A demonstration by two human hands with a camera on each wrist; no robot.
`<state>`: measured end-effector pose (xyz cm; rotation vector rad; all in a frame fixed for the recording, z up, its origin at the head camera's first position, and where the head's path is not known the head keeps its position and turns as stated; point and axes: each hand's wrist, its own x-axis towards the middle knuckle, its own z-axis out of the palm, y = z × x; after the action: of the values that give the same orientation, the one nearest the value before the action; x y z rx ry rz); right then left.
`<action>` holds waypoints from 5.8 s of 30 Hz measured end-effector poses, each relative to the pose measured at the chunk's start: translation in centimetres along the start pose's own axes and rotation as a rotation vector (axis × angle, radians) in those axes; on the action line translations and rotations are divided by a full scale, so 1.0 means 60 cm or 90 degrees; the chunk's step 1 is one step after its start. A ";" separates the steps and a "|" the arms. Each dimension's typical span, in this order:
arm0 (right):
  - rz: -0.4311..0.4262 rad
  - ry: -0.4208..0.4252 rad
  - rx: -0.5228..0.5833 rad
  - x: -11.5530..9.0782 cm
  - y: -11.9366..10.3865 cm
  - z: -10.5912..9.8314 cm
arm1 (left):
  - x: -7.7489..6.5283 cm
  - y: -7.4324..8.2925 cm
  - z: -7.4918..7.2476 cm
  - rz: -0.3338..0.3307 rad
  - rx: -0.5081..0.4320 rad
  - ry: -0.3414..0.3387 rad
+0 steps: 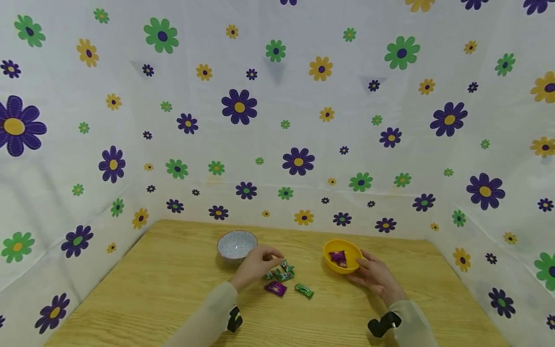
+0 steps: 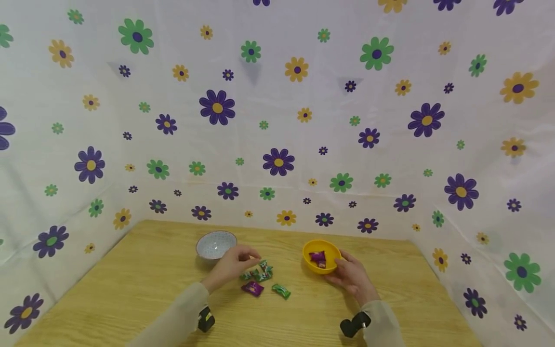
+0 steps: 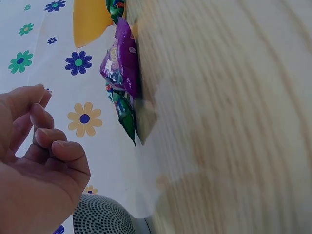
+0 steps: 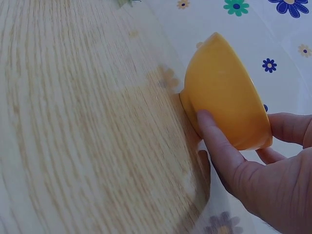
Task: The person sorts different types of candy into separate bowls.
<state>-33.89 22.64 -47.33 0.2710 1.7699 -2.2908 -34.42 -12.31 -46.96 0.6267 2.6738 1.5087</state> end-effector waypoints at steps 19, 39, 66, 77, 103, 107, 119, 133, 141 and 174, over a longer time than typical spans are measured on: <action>0.001 0.010 0.025 0.002 0.000 -0.001 | -0.024 -0.009 -0.012 -0.083 0.060 -0.154; 0.001 0.004 0.020 -0.001 -0.002 -0.003 | -0.019 -0.009 -0.007 -0.044 0.138 -0.186; -0.002 0.012 0.004 0.007 0.002 0.000 | -0.015 -0.024 -0.007 -0.037 0.082 -0.181; 0.000 0.010 0.006 0.002 0.000 0.004 | 0.010 -0.013 0.008 -0.013 0.039 -0.147; 0.002 0.011 0.016 0.002 0.006 -0.001 | 0.090 0.069 0.120 -0.010 -0.034 -0.014; 0.002 0.007 0.014 0.001 0.002 -0.004 | 0.101 0.089 0.133 -0.005 -0.034 0.008; -0.003 -0.005 0.006 0.005 -0.004 0.000 | 0.113 0.120 0.171 0.064 0.129 0.039; -0.008 -0.011 -0.024 0.003 0.014 -0.001 | 0.091 0.106 0.188 0.132 0.272 0.039; 0.003 -0.011 -0.001 0.003 0.010 0.001 | 0.084 0.095 0.163 0.076 0.212 0.035; 0.010 -0.015 0.016 0.001 -0.002 -0.002 | 0.033 0.052 0.043 0.138 0.153 0.101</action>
<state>-34.01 22.78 -47.26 0.2594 1.7222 -2.2981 -34.65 -8.09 -45.43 0.8685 3.0255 1.3407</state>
